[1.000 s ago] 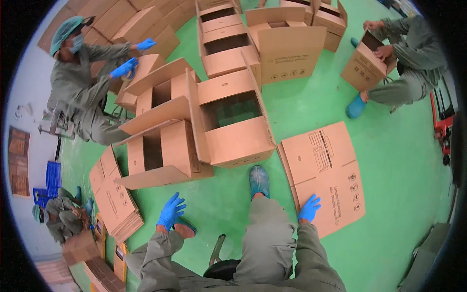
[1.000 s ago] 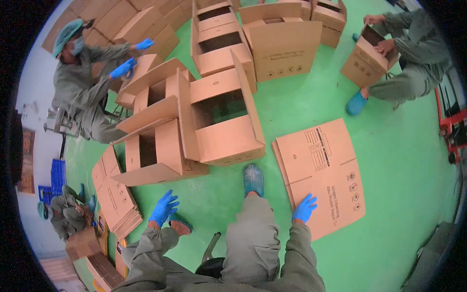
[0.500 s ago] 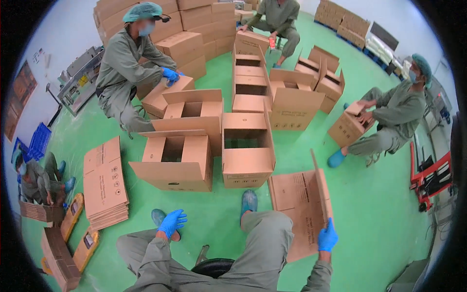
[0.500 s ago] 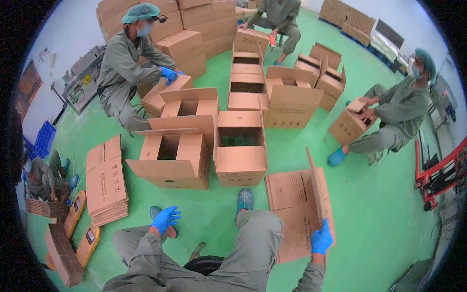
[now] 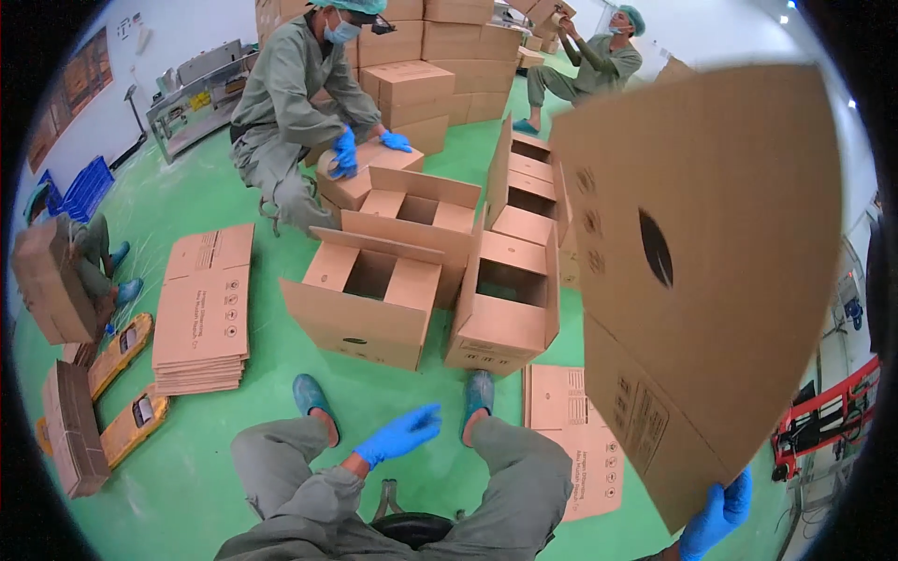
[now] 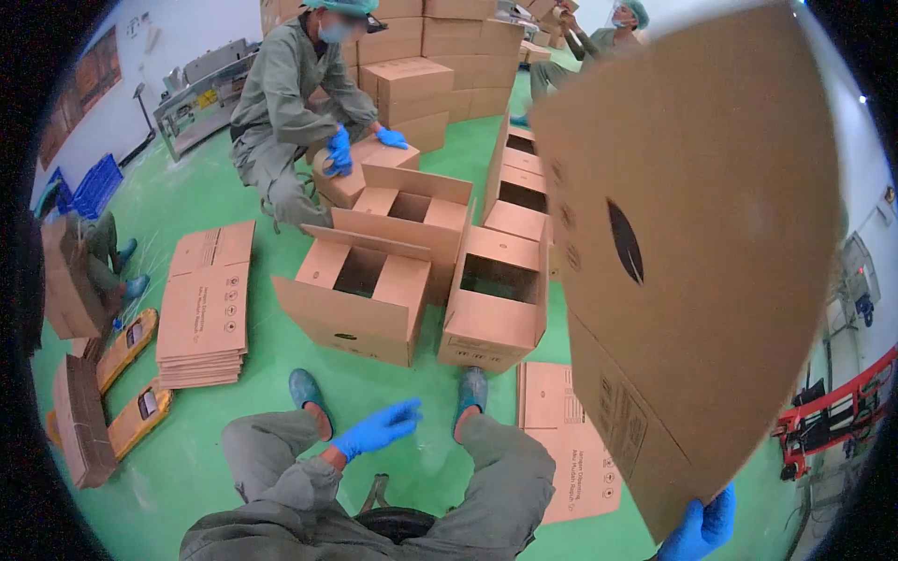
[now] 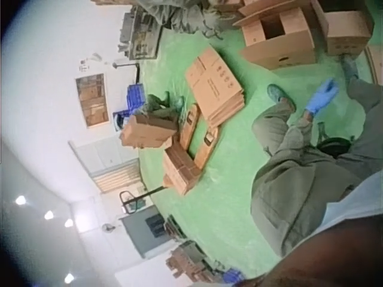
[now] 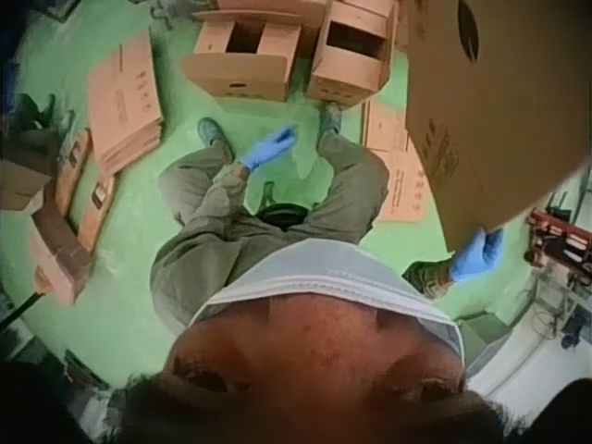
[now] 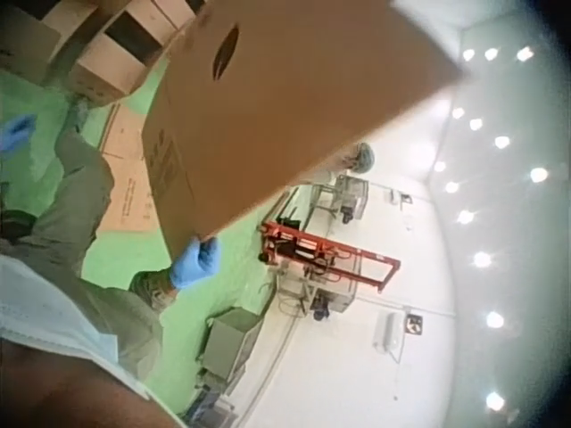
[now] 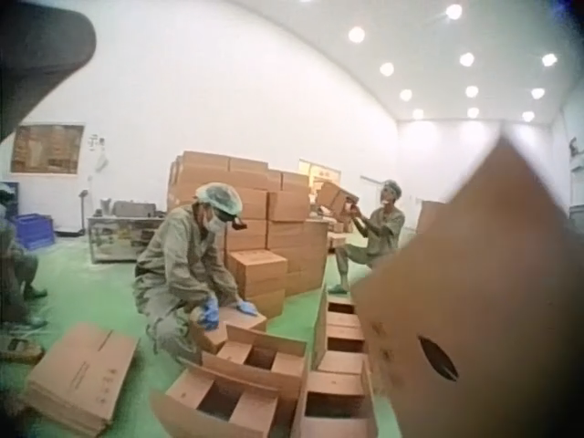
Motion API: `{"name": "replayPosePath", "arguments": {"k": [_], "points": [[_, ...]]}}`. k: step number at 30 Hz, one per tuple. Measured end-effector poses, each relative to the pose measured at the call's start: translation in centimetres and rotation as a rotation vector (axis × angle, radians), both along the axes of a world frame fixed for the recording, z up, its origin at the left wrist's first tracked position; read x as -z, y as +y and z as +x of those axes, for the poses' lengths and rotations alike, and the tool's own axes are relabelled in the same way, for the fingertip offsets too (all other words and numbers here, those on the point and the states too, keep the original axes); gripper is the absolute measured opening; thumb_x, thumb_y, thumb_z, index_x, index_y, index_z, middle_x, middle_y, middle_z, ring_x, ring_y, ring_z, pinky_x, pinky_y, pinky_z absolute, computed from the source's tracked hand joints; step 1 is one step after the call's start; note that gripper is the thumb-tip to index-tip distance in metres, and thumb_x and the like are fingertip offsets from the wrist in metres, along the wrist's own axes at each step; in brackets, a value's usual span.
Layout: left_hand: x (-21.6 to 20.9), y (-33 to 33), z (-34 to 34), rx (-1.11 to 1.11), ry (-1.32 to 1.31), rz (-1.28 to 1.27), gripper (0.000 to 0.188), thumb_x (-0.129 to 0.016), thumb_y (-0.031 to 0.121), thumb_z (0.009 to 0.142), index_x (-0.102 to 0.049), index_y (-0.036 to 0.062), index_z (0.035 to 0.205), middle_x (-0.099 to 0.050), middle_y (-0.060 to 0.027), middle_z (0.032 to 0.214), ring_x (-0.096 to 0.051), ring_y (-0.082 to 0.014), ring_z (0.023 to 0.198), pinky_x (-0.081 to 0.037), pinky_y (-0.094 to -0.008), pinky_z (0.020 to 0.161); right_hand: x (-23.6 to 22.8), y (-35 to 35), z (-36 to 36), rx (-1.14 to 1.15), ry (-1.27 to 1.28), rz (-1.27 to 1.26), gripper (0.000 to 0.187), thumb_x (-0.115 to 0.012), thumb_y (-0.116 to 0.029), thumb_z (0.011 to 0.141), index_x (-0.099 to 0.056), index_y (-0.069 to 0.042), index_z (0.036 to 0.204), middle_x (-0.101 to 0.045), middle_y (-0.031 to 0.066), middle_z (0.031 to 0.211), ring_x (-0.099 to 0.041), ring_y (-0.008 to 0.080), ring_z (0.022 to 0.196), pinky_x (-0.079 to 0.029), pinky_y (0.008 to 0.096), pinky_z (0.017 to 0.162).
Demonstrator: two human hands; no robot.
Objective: Assemble cardboard boxes by folding flaps and stacking them.
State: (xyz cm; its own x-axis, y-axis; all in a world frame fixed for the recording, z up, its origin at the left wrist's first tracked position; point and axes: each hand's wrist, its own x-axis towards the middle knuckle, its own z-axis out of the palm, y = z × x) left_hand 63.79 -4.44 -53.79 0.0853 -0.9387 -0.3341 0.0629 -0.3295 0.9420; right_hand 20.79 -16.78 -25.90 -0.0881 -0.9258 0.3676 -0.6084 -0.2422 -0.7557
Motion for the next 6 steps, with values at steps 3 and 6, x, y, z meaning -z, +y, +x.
{"name": "replayPosePath", "arguments": {"k": [3,6], "points": [[-3.3,-1.4,3.1,-0.321,0.008,-0.323,0.061,-0.052,0.018,0.096,-0.021,0.0062,0.147,-0.042,-0.0143,0.140,-0.042,-0.0224,0.128,-0.034,-0.0348,0.106,-1.7,-0.8,5.1,-0.284,-0.207,-0.242,0.047,-0.043,0.009,0.073,-0.056,0.008,0.118,-0.062,0.0098,0.109,-0.057,0.0159,0.100,-0.044,0.0291,0.089],[-6.2,-1.4,5.1,-0.772,0.065,-0.394,0.065,-0.049,0.017,0.098,-0.012,0.0164,0.151,-0.024,-0.0039,0.151,-0.028,-0.0181,0.136,-0.033,-0.0375,0.107,-1.6,-1.6,10.1,-0.476,-0.234,-0.170,0.051,-0.049,0.011,0.069,-0.056,0.008,0.119,-0.063,0.0085,0.104,-0.057,0.0149,0.095,-0.043,0.0288,0.088]]}}
